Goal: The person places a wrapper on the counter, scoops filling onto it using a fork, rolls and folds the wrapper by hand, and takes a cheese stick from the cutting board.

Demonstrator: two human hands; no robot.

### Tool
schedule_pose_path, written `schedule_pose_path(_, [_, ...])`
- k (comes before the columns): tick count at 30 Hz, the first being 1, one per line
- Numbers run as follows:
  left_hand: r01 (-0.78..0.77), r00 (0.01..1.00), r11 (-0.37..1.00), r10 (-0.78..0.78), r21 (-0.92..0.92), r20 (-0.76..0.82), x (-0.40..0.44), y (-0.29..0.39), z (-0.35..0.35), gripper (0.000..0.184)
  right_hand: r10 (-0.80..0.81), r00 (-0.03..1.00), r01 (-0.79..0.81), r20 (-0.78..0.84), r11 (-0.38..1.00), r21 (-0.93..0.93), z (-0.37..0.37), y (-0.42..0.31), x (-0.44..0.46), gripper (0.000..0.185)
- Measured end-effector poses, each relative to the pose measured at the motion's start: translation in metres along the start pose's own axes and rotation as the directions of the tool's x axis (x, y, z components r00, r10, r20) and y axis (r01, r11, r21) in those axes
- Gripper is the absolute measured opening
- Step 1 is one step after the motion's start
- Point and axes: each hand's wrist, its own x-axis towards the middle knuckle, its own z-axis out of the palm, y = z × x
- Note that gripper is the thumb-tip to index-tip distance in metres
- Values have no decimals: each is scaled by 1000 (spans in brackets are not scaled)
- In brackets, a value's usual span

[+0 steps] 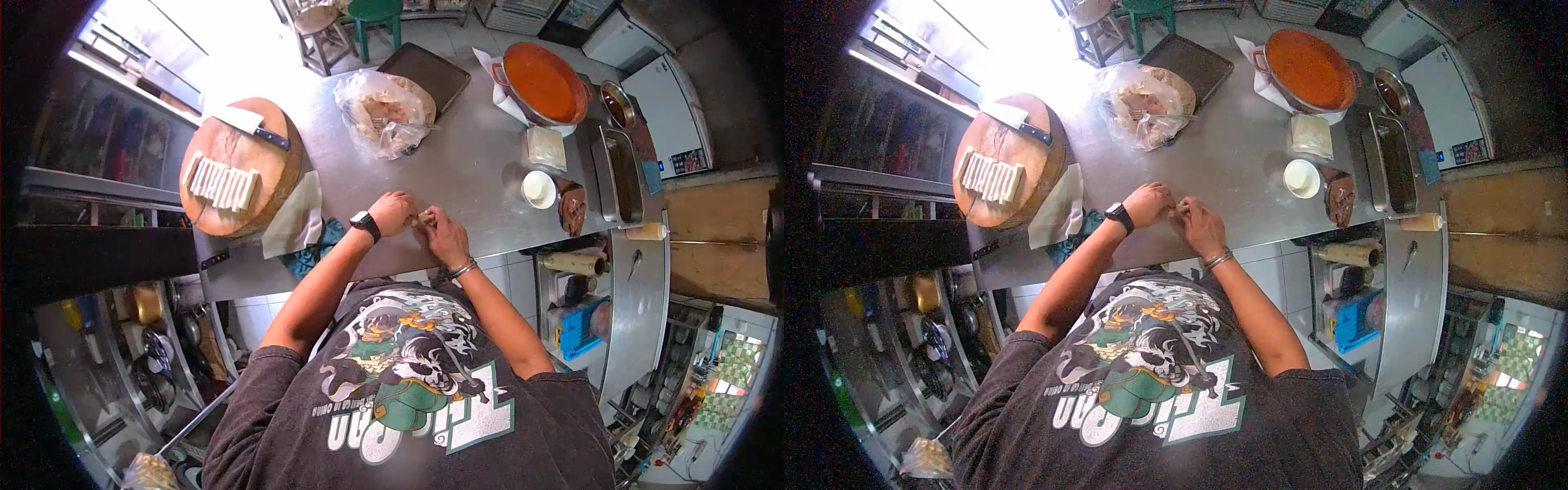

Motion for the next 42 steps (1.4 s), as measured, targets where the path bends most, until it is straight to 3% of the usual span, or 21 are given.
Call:
schedule_pose_path(4, [28,999,999,-29,-24,-36,7,1,3,21,37,999,-38,-32,999,-12,3,10,6,34])
schedule_pose_path(7, [-77,994,997,76,-16,-77,1,6,3,23,63,998,-60,-30,994,91,3,15,9,32])
schedule_pose_path(9, [-55,997,997,58,56,-59,-4,10,-1,24,-127,984,121,-124,991,-52,6,16,7,30])
schedule_pose_path(13, [-23,1000,996,25,85,-16,1,6,3,26,-302,945,290,-128,951,-106,9,23,-2,28])
schedule_pose_path(16, [-34,999,997,36,71,-27,4,3,7,28,-209,973,199,-93,974,-113,12,29,-1,26])
schedule_pose_path(18, [-76,988,996,80,37,-134,6,7,8,30,-185,979,180,-89,982,-60,9,30,5,26])
schedule_pose_path(22, [-8,999,993,13,116,-37,12,15,13,32,-111,993,111,-26,994,12,-2,29,12,25])
schedule_pose_path(25, [20,1000,991,-18,129,-17,16,17,17,34,-28,998,22,58,995,101,-14,29,16,30])
schedule_pose_path(27, [5,997,1000,-6,-14,-77,13,21,18,32,114,982,-153,153,951,270,-22,30,13,44])
schedule_pose_path(28, [8,997,1000,-9,-10,-82,9,24,17,32,108,982,-147,154,951,271,-24,31,12,44])
schedule_pose_path(30, [190,980,899,-200,-394,15,-3,35,12,31,52,989,-123,140,817,563,-29,33,6,61])
schedule_pose_path(31, [245,969,860,-225,-448,97,-10,50,-7,29,81,966,-234,245,678,697,-40,25,6,72])
schedule_pose_path(32, [250,968,859,-233,-446,95,-17,52,-4,29,75,965,-233,250,676,699,-50,17,4,72])
schedule_pose_path(33, [254,967,639,-195,-726,166,-25,54,0,28,53,954,-264,295,614,744,-66,0,5,75])
schedule_pose_path(34, [247,968,334,-136,-910,213,-31,57,3,28,25,941,-296,338,548,782,-78,-12,6,77])
schedule_pose_path(36, [158,981,-65,-103,-985,164,-42,91,-14,31,-42,944,-246,328,574,781,-91,-27,6,80])
schedule_pose_path(38, [115,985,-94,-120,-989,126,-48,112,-32,35,-38,939,-264,341,555,789,-108,-51,7,79])
schedule_pose_path(40, [29,982,20,-185,-999,24,-52,130,-48,38,-32,949,-239,313,572,785,-120,-69,8,78])
schedule_pose_path(42, [25,963,81,-270,-996,2,-55,140,-59,38,-83,980,-74,183,697,713,-127,-80,6,77])
